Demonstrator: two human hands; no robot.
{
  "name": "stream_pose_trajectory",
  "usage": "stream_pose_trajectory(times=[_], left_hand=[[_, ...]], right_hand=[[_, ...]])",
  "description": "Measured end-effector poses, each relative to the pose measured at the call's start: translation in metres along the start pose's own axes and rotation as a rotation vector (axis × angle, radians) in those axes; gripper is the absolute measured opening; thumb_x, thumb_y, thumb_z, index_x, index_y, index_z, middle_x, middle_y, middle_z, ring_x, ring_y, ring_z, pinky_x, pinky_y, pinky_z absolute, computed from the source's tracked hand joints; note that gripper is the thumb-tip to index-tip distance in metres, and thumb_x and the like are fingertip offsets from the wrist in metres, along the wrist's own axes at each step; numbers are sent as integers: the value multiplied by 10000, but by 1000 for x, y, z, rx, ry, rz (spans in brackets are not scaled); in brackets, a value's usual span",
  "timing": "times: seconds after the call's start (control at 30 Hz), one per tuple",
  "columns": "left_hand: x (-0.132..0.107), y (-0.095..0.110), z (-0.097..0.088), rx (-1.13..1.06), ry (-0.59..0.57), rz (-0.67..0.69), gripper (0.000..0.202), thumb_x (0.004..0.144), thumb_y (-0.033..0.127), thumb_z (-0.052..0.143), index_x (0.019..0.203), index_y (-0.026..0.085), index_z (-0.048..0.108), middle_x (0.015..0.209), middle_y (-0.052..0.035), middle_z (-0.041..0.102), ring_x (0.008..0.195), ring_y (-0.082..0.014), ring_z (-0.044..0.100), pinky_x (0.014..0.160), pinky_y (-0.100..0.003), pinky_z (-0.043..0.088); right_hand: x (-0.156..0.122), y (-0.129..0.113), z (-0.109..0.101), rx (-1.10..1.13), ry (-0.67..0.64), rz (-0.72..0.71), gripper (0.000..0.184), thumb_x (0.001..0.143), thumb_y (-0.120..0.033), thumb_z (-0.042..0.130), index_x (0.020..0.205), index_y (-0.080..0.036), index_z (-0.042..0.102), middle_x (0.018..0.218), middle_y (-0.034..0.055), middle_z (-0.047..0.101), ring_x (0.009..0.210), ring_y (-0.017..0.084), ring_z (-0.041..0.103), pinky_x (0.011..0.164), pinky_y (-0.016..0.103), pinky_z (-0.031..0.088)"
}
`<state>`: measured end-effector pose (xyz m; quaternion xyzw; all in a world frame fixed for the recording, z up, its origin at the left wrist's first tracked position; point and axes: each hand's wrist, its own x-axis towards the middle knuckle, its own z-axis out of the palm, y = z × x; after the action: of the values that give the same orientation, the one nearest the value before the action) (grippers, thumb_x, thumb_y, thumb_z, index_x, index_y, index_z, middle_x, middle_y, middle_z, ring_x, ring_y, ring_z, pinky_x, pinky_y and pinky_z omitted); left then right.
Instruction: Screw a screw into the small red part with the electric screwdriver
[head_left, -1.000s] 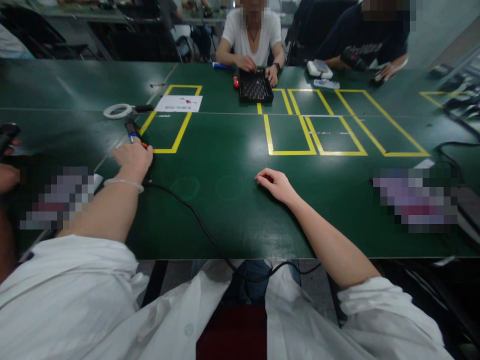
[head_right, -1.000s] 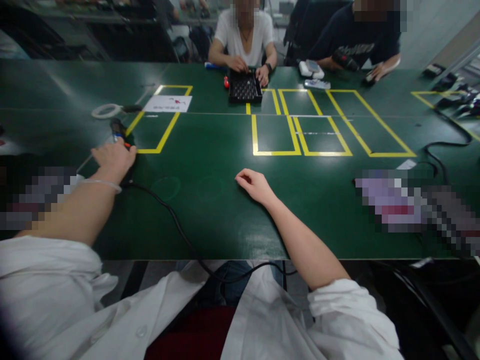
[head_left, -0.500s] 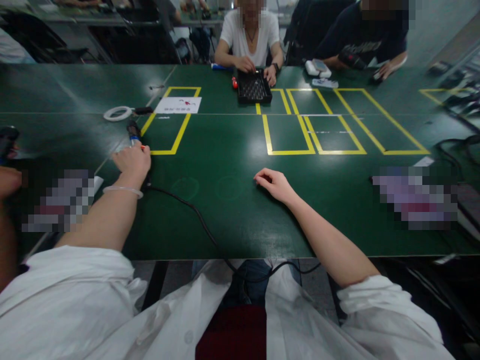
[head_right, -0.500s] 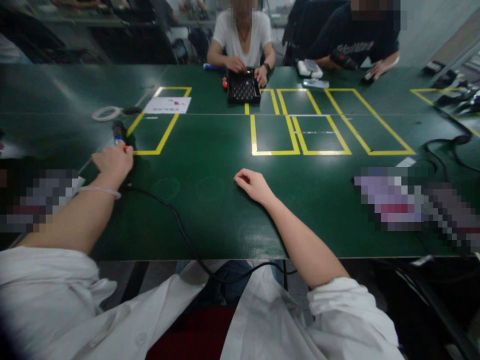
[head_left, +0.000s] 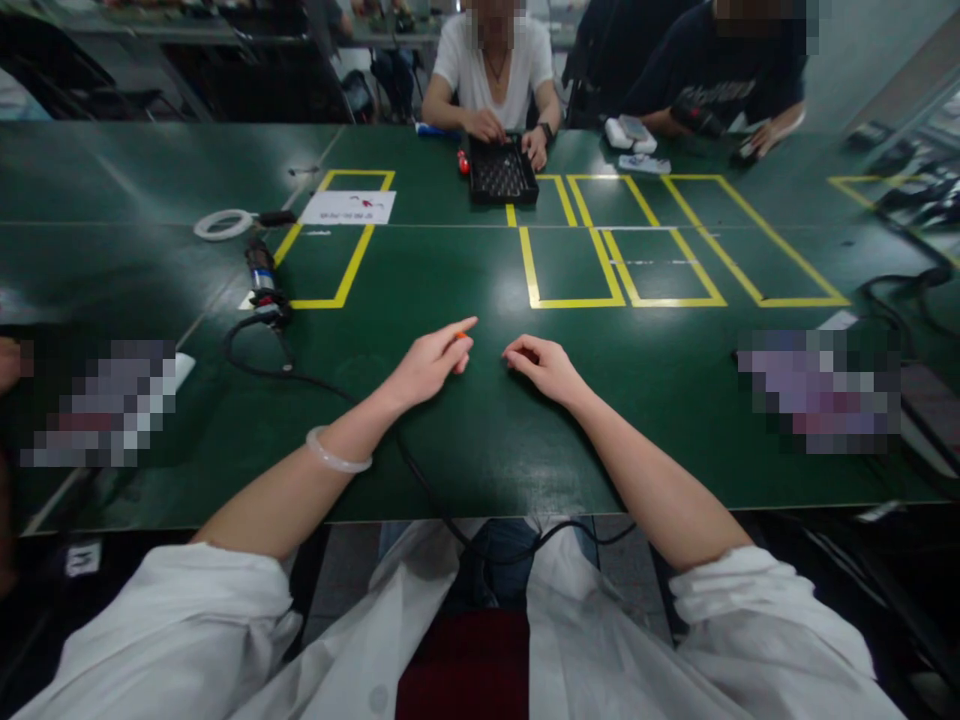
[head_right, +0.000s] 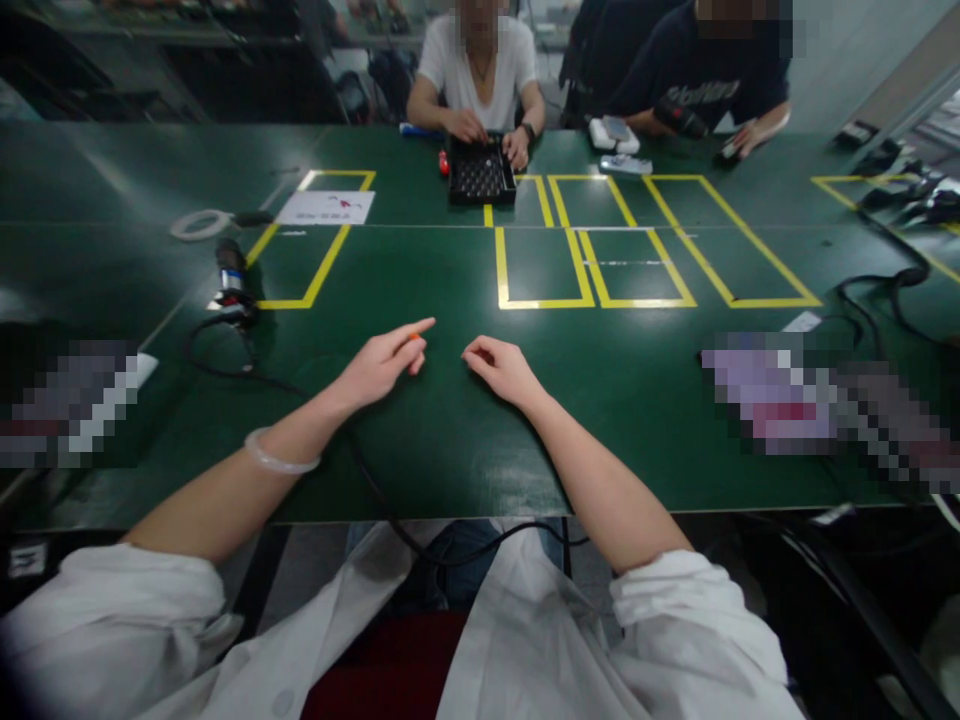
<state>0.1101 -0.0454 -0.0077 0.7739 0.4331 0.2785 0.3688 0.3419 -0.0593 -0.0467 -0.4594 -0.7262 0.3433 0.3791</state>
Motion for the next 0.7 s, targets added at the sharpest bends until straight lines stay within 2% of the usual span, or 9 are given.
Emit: stream_pose_trajectory(times=[0.07,0.17,0.27,0.37,0.53,0.63,0.7], left_hand=[[-4,11,23,-93,-86,33,615,988,405,415,1525,109,375,670,11,535,647,-136,510,708,-269,412],[-8,9,38,-144,-160,47,702,989,394,427,1593,124,191,666,23,522,625,-129,495,674,-264,395],[-12,-2,37,-143,-196,50,785,980,396,458,1610,148,60,661,30,518,611,-129,484,648,-261,378],[-14,-8,31,-149,-221,43,811,976,395,465,1610,164,16,657,35,503,594,-129,465,623,-260,361],[-16,-3,30,-60,-259,46,798,964,378,474,1611,165,58,631,46,446,565,-128,432,600,-263,321],[-17,-1,32,-48,-268,68,792,948,352,503,1611,196,97,623,49,449,555,-125,443,598,-260,316],[-17,-2,33,-97,-273,77,816,941,337,518,1612,217,71,645,47,489,571,-122,474,610,-254,336]], right_hand=[[1,1,0,26,-6,-2,211,911,-340,544,881,-169,663,748,17,670,663,142,581,657,269,435],[1,0,1,120,-39,11,248,916,-392,547,856,-171,642,703,4,640,642,134,575,647,266,448],[0,-4,4,290,-129,44,294,897,-459,582,867,-169,622,698,-2,621,649,131,581,641,262,468],[-2,-8,6,370,-233,47,312,858,-470,647,915,-165,616,724,2,632,658,127,581,631,255,468],[-3,-11,7,367,-257,22,340,850,-452,672,1037,-179,592,769,-5,636,661,120,564,618,246,453],[-4,-11,8,381,-283,14,300,859,-454,662,965,-183,590,792,5,644,673,124,572,639,258,473],[-3,-10,9,405,-284,21,289,854,-453,666,917,-184,580,794,8,648,665,122,576,639,262,483]])
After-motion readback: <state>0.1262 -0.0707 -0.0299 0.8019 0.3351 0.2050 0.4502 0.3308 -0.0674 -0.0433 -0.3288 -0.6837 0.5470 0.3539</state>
